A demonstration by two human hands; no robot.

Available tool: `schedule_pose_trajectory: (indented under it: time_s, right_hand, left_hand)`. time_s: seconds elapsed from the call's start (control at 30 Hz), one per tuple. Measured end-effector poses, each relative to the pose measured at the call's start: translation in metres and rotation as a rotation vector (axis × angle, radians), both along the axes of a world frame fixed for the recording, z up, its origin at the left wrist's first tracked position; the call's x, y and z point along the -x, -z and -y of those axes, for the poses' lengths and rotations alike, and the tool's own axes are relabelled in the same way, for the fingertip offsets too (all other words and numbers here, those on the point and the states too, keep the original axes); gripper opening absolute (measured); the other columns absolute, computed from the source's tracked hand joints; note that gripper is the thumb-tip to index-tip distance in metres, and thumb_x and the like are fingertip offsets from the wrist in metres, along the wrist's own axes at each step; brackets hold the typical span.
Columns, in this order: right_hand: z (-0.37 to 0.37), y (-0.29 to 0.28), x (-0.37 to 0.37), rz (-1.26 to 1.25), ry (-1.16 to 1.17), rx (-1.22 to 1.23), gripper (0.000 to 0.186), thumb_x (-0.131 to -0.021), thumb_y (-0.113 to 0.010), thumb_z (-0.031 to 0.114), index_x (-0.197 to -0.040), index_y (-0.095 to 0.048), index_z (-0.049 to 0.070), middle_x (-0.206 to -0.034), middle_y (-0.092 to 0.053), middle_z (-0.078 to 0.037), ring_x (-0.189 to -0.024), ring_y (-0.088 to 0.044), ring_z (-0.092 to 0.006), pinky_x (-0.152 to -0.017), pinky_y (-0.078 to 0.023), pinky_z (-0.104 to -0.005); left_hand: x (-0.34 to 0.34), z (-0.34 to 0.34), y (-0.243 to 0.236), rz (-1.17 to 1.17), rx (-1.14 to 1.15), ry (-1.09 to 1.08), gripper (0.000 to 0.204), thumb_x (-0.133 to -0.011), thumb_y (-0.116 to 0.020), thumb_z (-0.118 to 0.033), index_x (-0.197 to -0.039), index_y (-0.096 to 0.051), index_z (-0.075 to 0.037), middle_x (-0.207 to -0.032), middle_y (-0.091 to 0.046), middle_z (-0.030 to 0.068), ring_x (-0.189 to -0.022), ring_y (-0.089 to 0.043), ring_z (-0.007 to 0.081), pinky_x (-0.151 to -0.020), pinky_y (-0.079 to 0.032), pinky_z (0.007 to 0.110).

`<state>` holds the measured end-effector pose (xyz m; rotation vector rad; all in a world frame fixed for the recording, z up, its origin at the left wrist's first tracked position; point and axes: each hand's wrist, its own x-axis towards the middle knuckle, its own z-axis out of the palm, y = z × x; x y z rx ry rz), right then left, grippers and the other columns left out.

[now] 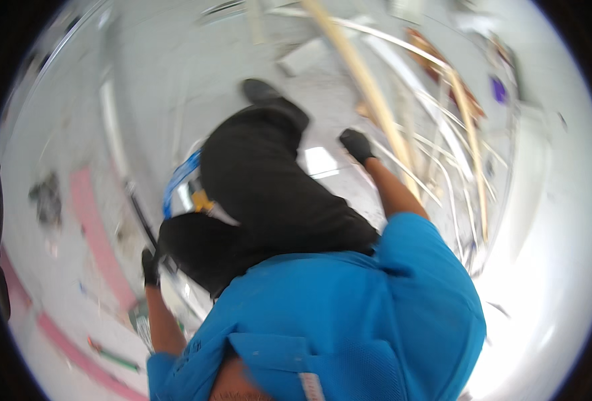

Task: The person measures a long metal profile with a tape measure and marks it with a marker. They then use tin snips to cut the profile into smaller sections, repeating the process for multiple pieces.

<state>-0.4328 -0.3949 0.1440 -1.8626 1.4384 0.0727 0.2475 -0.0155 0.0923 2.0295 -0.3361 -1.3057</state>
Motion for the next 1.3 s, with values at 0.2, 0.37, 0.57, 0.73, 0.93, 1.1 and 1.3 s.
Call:
schedule_pose_trajectory:
  time_s: [0.2, 0.37, 0.57, 0.73, 0.93, 1.1, 1.3]
  right_hand:
    - [0.063, 0.027, -0.162, 0.375, -0.110, 0.012, 0.043, -0.089, -0.067, 0.035, -0.121, -0.065, 0.006, -0.111, -0.070, -0.016, -0.102, -0.066, -0.0338, -0.089, -0.052, -0.0403]
    - [0.046, 0.091, -0.341, 0.603, -1.390, 0.036, 0.076, -0.087, -0.068, 0.046, -0.145, -0.043, 0.003, -0.145, -0.046, -0.019, -0.134, -0.043, -0.0346, -0.113, -0.032, -0.0444]
    - [-0.046, 0.134, -0.427, 1.020, -2.013, 0.306, 0.061, -0.082, -0.063, 0.039, -0.134, -0.054, 0.008, -0.129, -0.055, -0.016, -0.121, -0.050, -0.0349, -0.103, -0.038, -0.0502]
    - [-0.054, 0.144, -0.420, 1.038, -1.830, 0.036, 0.038, -0.081, -0.062, 0.021, -0.115, -0.059, 0.006, -0.104, -0.058, -0.011, -0.099, -0.056, -0.0311, -0.086, -0.045, -0.0453]
    - [0.017, 0.095, -0.419, 0.384, -1.955, -0.130, 0.058, -0.078, -0.068, 0.022, -0.127, -0.050, -0.002, -0.115, -0.058, -0.024, -0.107, -0.057, -0.0424, -0.093, -0.048, -0.0479]
    - [0.107, 0.067, -0.406, 0.091, -1.453, -0.289, 0.054, -0.095, -0.057, 0.030, -0.138, -0.044, 0.000, -0.111, -0.062, -0.017, -0.091, -0.065, -0.0294, -0.077, -0.054, -0.0366]
    - [0.044, -0.082, -0.492, 0.310, -1.081, -0.398, 0.043, -0.094, -0.064, 0.022, -0.130, -0.053, 0.003, -0.111, -0.064, -0.008, -0.099, -0.063, -0.0180, -0.087, -0.051, -0.0321]
  left_hand:
    - [0.046, 0.046, -0.028, -0.197, 0.012, -0.019, 0.052, -0.069, -0.084, -0.008, -0.111, -0.053, -0.004, -0.095, -0.056, 0.0019, -0.087, -0.055, 0.0133, -0.075, -0.050, 0.031]
    - [0.068, 0.010, 0.021, 0.048, 0.093, 0.149, 0.053, -0.064, -0.089, -0.013, -0.101, -0.052, -0.005, -0.090, -0.053, 0.0004, -0.080, -0.051, 0.0143, -0.073, -0.049, 0.030]
    - [0.104, -0.053, 0.036, 0.250, -0.123, 0.127, 0.063, -0.055, -0.092, -0.021, -0.105, -0.056, -0.005, -0.095, -0.058, 0.0089, -0.087, -0.057, 0.0258, -0.083, -0.050, 0.036]
    - [0.117, -0.093, 0.056, 0.496, -0.185, 0.258, 0.059, -0.055, -0.091, -0.028, -0.099, -0.058, -0.008, -0.092, -0.060, 0.0091, -0.089, -0.059, 0.0283, -0.083, -0.049, 0.041]
    - [0.138, -0.108, 0.035, 0.339, -0.130, 0.146, 0.049, -0.057, -0.089, -0.028, -0.088, -0.055, -0.011, -0.083, -0.061, 0.0059, -0.084, -0.059, 0.0258, -0.075, -0.047, 0.040]
    - [0.136, -0.095, 0.025, 0.193, -0.087, 0.089, 0.042, -0.061, -0.085, -0.030, -0.091, -0.061, -0.012, -0.088, -0.066, 0.0097, -0.086, -0.063, 0.0264, -0.077, -0.048, 0.041]
    - [0.104, -0.106, 0.067, 0.714, -0.151, 0.299, 0.038, -0.076, -0.077, -0.041, -0.101, -0.072, -0.013, -0.092, -0.072, 0.0113, -0.089, -0.067, 0.0256, -0.082, -0.053, 0.039]
